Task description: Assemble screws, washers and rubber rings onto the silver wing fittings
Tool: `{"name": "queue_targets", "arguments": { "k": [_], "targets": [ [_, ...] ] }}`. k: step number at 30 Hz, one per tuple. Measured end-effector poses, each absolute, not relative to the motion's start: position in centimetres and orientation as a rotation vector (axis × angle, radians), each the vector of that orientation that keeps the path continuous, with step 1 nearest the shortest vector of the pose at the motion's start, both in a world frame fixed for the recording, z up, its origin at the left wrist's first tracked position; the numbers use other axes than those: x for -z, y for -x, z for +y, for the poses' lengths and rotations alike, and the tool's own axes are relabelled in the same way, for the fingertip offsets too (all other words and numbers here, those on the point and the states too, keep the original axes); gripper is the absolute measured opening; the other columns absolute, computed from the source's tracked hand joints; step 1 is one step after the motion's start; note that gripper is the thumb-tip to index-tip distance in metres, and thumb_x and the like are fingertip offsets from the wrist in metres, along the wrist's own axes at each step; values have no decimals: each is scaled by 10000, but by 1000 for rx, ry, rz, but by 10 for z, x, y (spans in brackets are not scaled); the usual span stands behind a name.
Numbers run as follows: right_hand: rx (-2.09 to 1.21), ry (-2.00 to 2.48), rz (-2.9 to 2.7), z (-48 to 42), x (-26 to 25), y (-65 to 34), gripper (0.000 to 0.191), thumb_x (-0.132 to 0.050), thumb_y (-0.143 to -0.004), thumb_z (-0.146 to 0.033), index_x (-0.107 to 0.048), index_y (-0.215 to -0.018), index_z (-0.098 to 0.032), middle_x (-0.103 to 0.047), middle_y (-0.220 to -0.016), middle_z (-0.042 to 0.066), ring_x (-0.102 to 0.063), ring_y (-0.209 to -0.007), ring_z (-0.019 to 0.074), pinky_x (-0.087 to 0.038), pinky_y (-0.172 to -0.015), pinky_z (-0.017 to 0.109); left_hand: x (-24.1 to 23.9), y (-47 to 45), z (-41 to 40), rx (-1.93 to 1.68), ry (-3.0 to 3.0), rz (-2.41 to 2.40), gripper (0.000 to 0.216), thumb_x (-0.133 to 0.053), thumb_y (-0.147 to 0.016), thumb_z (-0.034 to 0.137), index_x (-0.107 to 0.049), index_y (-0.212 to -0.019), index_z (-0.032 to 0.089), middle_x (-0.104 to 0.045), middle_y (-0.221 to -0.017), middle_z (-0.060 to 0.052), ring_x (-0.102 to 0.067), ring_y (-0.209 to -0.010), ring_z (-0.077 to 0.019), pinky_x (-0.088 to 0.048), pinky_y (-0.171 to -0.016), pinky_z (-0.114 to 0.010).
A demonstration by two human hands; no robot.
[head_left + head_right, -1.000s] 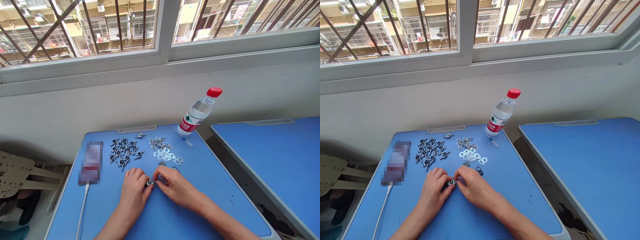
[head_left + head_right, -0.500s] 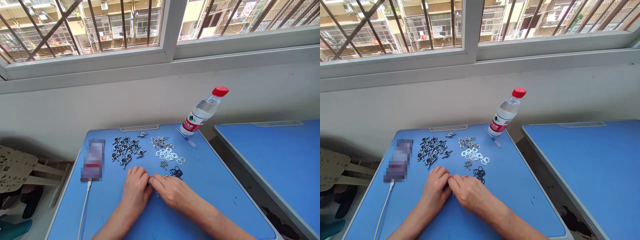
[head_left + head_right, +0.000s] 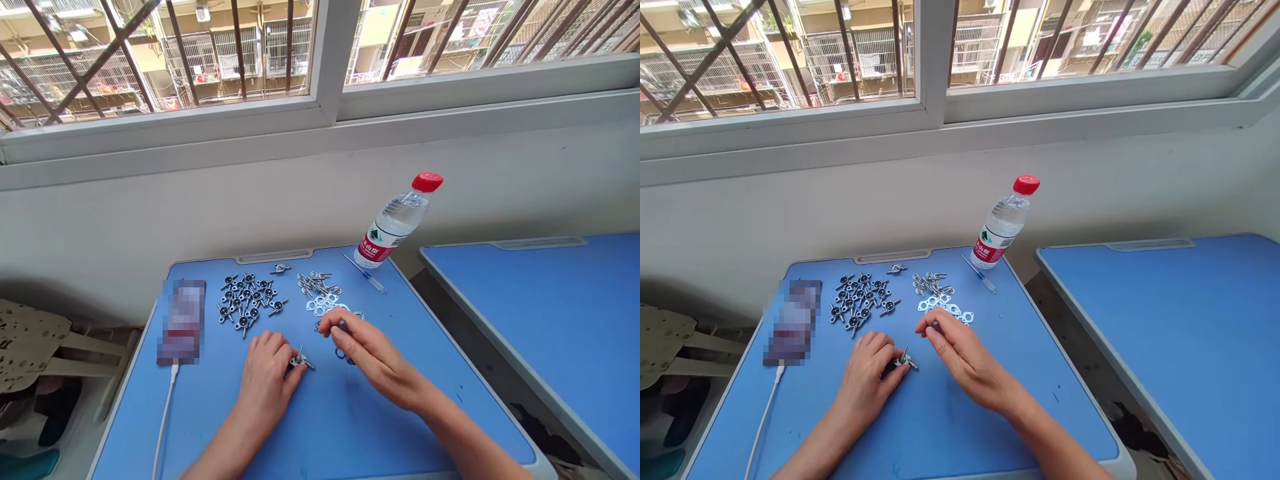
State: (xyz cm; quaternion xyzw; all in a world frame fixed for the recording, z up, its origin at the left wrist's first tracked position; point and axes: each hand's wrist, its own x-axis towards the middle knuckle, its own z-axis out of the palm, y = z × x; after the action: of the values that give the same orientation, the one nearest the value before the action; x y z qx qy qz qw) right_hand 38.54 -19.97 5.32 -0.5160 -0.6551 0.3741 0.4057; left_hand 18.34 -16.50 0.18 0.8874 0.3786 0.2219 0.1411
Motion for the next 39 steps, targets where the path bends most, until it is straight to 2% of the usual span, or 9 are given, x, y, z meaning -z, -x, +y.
{"name": "queue_targets", "arguments": {
  "k": [2,7,10,15,29,33,36,39],
  "targets": [
    [-1078,1281,-1541,-196,-50,-385,321,-359,-1013,-405,-580,-901,-201,-536,-743,11,-514,-659,146,-452,-619,265,-1,-183,-164,-640,-2566,1089,75,-698,-831,166,-628,-850,184,-629,-833,-19,-546,-786,-209,-401,-677,-332],
    [-1036,1270,-1533,-188,-43,-383,427,-401,-988,-520,-630,-819,-202,-580,-888,39,-538,-799,165,-450,-735,282,1,-183,-163,-626,-2572,1090,56,-681,-843,185,-625,-844,187,-627,-837,-22,-547,-798,-210,-406,-684,-333],
    [-974,1251,-1552,-188,-42,-382,440,-399,-994,-519,-648,-826,-197,-581,-852,37,-534,-761,157,-449,-697,276,0,-183,-163,-618,-2574,1087,43,-669,-850,189,-626,-846,196,-629,-840,-23,-553,-801,-210,-413,-693,-335],
    [-984,1108,-1598,-191,-37,-378,416,-402,-1004,-502,-604,-834,-182,-575,-800,21,-475,-561,99,-430,-547,237,-2,-183,-164,-621,-2575,1105,74,-699,-826,167,-630,-840,192,-628,-827,-15,-553,-800,-211,-412,-694,-338],
    [-702,1036,-1862,-192,-38,-373,416,-298,-1047,-450,-551,-842,-191,-586,-789,38,-538,-725,148,-476,-674,270,-2,-184,-164,-611,-2582,1118,74,-703,-826,161,-635,-841,187,-623,-822,-7,-537,-796,-204,-394,-696,-329],
    [-603,985,-1952,-193,-35,-372,350,-319,-1053,-377,-571,-915,-177,-617,-813,60,-560,-737,159,-501,-666,286,-3,-184,-165,-623,-2575,1129,82,-705,-822,159,-628,-820,189,-618,-816,-5,-532,-788,-201,-387,-689,-328],
    [-502,951,-1946,-192,-29,-370,239,-385,-1043,-284,-572,-1137,-169,-654,-849,57,-600,-743,151,-525,-665,280,-2,-185,-165,-648,-2577,1124,83,-695,-822,153,-625,-817,196,-620,-815,-4,-529,-782,-201,-384,-685,-328],
    [-387,898,-1925,-192,-25,-370,285,-422,-1024,-209,-517,-1292,-194,-684,-899,49,-637,-783,142,-547,-691,276,-1,-184,-165,-671,-2587,1117,86,-690,-816,154,-620,-806,202,-621,-810,-5,-529,-779,-203,-386,-679,-326]
  ]
}}
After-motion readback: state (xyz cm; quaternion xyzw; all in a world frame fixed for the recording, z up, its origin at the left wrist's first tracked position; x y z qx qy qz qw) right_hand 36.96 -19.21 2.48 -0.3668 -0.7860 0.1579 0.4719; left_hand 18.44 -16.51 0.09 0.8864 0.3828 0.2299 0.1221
